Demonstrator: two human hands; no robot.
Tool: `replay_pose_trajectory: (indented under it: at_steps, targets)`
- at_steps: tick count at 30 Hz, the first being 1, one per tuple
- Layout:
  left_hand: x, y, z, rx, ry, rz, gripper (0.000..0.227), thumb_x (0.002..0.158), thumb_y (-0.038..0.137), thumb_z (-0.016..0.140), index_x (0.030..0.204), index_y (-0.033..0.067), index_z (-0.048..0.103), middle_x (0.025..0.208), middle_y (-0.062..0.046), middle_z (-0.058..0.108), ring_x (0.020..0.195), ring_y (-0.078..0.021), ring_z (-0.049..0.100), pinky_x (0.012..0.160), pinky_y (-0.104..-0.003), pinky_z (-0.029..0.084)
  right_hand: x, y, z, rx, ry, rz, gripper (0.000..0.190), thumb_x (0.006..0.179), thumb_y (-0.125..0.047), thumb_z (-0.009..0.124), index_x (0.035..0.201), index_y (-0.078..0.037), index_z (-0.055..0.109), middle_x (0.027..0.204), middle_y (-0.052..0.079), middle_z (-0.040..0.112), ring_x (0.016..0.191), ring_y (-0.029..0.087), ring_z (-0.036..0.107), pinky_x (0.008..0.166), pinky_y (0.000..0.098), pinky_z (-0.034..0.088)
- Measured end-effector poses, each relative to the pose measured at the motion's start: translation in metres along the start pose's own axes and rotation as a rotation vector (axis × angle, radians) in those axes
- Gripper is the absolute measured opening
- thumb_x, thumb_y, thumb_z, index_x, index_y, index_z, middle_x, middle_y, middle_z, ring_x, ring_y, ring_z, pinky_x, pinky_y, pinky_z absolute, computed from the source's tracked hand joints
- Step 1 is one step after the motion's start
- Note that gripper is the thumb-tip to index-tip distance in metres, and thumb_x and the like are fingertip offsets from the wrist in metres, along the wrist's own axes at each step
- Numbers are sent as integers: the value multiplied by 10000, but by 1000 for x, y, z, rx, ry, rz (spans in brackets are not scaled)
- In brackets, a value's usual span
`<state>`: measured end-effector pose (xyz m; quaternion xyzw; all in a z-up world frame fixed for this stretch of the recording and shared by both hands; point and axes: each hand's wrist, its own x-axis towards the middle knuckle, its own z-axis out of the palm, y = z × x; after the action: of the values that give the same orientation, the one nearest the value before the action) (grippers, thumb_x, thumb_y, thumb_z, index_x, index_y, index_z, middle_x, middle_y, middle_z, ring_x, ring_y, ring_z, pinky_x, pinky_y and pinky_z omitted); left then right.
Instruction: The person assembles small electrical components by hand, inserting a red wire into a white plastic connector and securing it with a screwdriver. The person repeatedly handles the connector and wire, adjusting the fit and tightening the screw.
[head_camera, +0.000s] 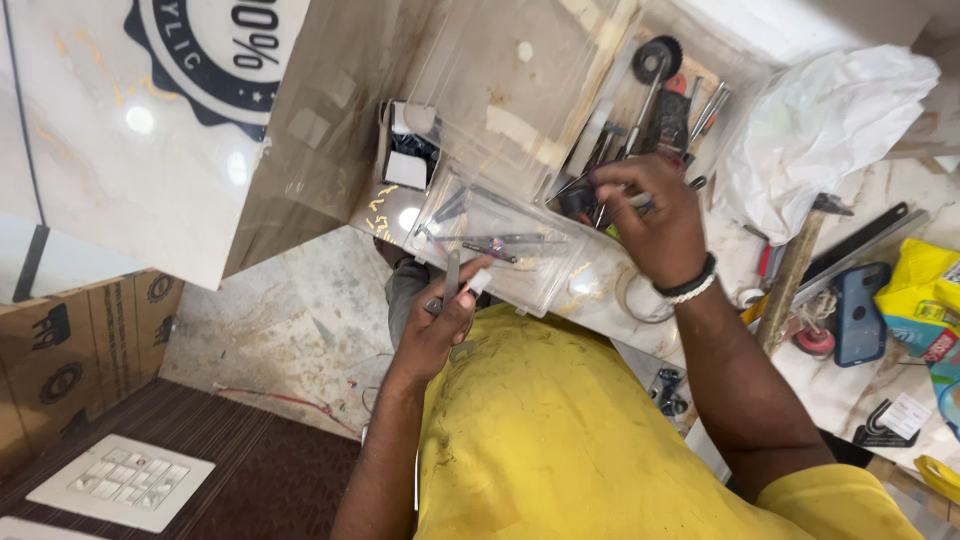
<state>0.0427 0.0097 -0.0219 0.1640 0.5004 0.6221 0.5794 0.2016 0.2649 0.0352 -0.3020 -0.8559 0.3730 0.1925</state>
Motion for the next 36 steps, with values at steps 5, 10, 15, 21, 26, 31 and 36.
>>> replay_pose_trajectory:
  at_steps: [5,10,15,21,26,31,36]
  targets:
    - [17,-11,3,-94,-6,25,486,1036,323,621,1410,13,616,653,86,422,570,-19,371,534,-210,294,21,25,-27,-106,-8,216,157,994,-81,743,1148,-66,713,1066,116,685,889,221,706,780,334,557]
    - [42,-18,11,-176,21,-16,418,1011,298,645,1344,47,635,681,81,433,590,-27,386,535,-206,275,34,51,-24,-306,-97,-121,267,932,-45,766,1193,-62,711,1184,129,698,1140,350,635,1012,444,492]
    - [58,-16,29,-139,36,-52,414,985,258,653,1351,64,633,688,63,477,591,-26,382,522,-208,267,62,71,-11,-277,-158,-166,518,862,-20,747,1365,-58,631,1399,168,639,1279,367,582,1083,444,451]
    - [68,-8,32,-113,55,-47,426,977,254,657,1358,63,637,704,77,471,594,-23,385,518,-211,267,77,70,-9,-397,-302,-44,425,749,-65,840,1155,-77,713,1104,151,691,1063,357,626,931,494,440]
    - [70,-3,27,-83,87,-50,453,967,288,673,1360,66,639,690,79,472,589,-20,377,518,-209,266,73,76,-31,-72,-216,-18,134,922,-78,800,1038,-83,733,1046,102,708,1037,303,671,950,412,513]
    - [72,1,20,-92,100,-55,480,957,325,685,1360,69,636,664,71,483,570,-19,378,511,-210,274,59,70,-50,-79,-211,-2,265,890,-125,802,1137,-80,718,1156,120,706,1091,307,664,975,418,512]
    - [76,5,17,-75,60,-12,479,968,331,684,1364,66,639,684,76,483,588,-20,402,522,-206,293,53,58,-11,-332,-275,-198,501,807,-144,837,1277,-79,676,1266,133,696,1193,342,612,1065,518,399]
